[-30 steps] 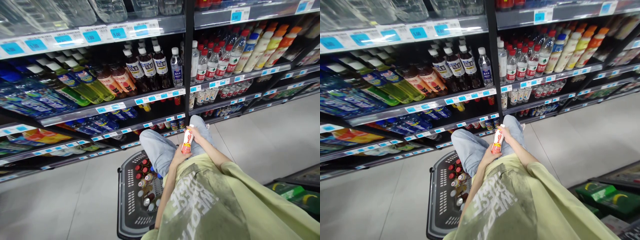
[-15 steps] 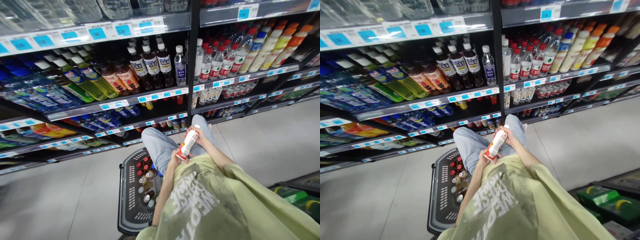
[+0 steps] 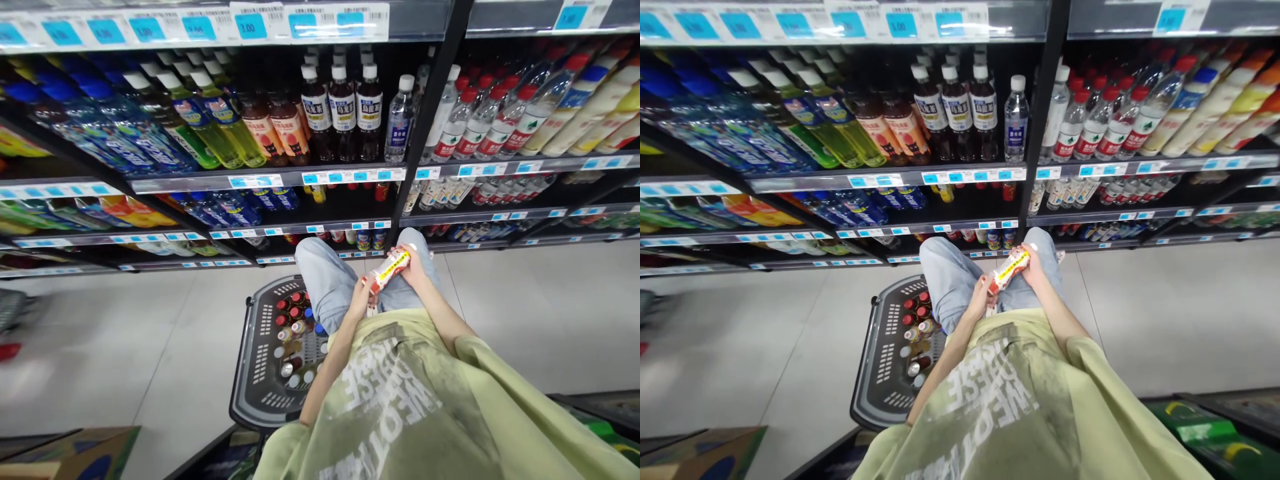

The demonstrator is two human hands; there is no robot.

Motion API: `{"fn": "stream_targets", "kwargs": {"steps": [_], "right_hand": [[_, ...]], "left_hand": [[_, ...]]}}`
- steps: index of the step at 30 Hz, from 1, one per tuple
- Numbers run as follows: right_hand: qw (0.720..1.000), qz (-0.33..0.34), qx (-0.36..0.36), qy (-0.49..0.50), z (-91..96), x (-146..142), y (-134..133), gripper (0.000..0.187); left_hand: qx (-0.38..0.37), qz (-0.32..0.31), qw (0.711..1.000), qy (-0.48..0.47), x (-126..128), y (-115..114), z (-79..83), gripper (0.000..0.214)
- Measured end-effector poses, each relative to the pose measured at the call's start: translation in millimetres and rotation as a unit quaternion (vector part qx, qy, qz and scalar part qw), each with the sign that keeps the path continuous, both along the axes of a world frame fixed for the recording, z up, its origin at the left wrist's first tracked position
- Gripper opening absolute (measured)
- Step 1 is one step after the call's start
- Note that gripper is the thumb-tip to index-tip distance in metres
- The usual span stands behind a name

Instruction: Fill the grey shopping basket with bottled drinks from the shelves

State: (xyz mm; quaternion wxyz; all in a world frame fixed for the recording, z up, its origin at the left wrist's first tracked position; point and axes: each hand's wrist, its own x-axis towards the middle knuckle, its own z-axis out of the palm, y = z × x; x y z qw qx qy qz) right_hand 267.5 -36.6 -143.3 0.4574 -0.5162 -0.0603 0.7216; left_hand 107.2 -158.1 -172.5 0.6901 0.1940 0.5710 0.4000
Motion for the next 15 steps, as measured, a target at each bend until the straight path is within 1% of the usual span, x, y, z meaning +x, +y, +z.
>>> {"fn": "stream_targets", "kwargs": {"steps": [1, 4, 7, 12, 15], "right_hand": [[1.0, 0.006, 0.007, 0.003, 2.0, 0, -1, 0.022], [0.999, 0.036, 0.033, 0.008, 7.1, 1, -3, 0.024], [0.996, 0.062, 0.061, 0.001, 9.6, 1, -5, 0.027], [0.992, 0.086, 0.09, -0.003, 11.4, 0, -9, 0.038], [0.99, 0.104, 0.095, -0.01, 13.4, 1, -11, 0.043]], "left_hand": [[-0.008, -0.009, 1.0, -0.012, -1, 0, -1.7, 0.077], [-0.028, -0.032, 0.998, -0.046, -2, 1, -5.0, 0.09], [-0.042, -0.047, 0.994, -0.087, -3, 3, -3.2, 0.099], [-0.064, -0.032, 0.992, -0.108, -4, 4, 4.3, 0.098], [-0.067, -0.033, 0.991, -0.112, -5, 4, 3.8, 0.098]]}}
